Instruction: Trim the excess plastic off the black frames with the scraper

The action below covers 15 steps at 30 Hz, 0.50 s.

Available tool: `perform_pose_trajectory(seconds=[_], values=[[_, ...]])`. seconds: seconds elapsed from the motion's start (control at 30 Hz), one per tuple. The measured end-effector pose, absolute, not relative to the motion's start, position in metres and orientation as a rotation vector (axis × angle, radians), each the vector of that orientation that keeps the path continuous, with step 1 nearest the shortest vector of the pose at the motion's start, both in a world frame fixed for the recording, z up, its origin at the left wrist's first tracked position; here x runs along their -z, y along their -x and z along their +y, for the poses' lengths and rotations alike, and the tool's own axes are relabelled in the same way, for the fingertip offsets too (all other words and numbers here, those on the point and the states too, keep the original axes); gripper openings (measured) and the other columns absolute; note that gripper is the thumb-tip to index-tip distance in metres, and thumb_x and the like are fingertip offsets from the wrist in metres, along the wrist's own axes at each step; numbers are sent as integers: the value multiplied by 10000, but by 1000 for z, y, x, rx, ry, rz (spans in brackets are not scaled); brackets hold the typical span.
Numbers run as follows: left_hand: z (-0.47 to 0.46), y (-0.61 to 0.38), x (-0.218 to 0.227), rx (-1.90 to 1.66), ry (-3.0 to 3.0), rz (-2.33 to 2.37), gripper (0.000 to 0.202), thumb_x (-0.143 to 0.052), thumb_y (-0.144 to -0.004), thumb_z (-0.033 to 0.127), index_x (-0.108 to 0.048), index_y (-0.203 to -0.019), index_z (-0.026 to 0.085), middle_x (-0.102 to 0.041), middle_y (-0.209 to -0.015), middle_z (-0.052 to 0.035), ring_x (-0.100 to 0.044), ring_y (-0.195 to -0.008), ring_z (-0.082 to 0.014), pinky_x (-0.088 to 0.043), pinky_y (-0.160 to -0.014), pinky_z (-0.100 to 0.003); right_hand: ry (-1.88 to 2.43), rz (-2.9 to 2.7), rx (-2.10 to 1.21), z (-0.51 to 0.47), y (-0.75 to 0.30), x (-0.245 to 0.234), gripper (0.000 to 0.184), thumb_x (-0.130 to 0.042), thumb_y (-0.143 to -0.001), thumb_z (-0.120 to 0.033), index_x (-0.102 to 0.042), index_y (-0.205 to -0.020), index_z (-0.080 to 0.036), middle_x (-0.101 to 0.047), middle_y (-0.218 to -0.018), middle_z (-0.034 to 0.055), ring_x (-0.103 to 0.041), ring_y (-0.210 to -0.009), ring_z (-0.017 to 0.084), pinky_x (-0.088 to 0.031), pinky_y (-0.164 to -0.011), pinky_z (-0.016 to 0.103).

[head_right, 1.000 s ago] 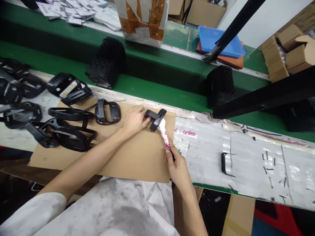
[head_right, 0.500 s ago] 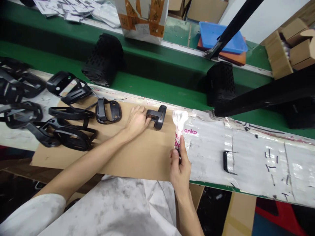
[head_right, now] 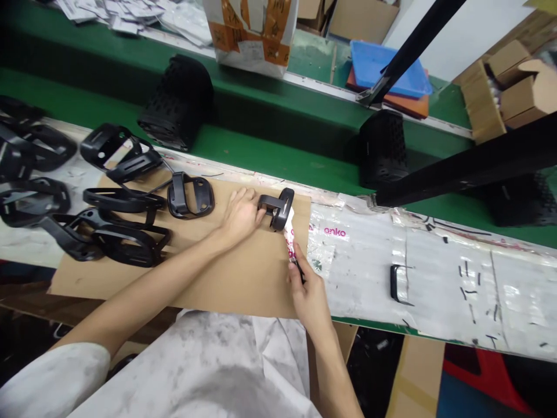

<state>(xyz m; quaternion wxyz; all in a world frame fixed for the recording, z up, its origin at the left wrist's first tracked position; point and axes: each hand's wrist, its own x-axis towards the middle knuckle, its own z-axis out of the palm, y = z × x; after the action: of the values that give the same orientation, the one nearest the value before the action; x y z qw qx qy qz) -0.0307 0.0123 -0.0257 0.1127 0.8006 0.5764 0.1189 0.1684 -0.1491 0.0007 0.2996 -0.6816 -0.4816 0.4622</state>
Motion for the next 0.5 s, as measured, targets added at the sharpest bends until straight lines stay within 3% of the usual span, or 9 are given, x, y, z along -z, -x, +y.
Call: perform_pose_trajectory(seconds=[0.13,0.33,0.5], values=[[12,31,25,-361,-2333,1682,255,-541,-1009,241,-740,-1100,109,-689,-1161,-188,-597,-1165,-351,-452,-1006,-473,1825,-1144,-1066,-152,-166,2,715,-494,-1083,-537,-341,-1713,-235,-531,-755,-33,-404,-533,122,-402,-490,243],[12,31,28,-418,-2339,1686,236,-537,-1001,235,-731,-1058,111,-685,-1134,-187,-585,-1153,-362,-451,-1000,-499,1827,-1390,-1143,-146,-177,6,677,-546,-1059,-511,-462,-1658,-208,-661,-805,8,-451,-561,134,-445,-517,252],[21,36,36,-822,-2167,1490,202,-546,-994,247,-633,-823,183,-639,-975,-112,-581,-1013,-291,-479,-920,-453,1905,-1468,-908,-141,-194,-4,649,-513,-1066,-502,-440,-1671,-278,-784,-1036,56,-405,-496,121,-455,-500,271]])
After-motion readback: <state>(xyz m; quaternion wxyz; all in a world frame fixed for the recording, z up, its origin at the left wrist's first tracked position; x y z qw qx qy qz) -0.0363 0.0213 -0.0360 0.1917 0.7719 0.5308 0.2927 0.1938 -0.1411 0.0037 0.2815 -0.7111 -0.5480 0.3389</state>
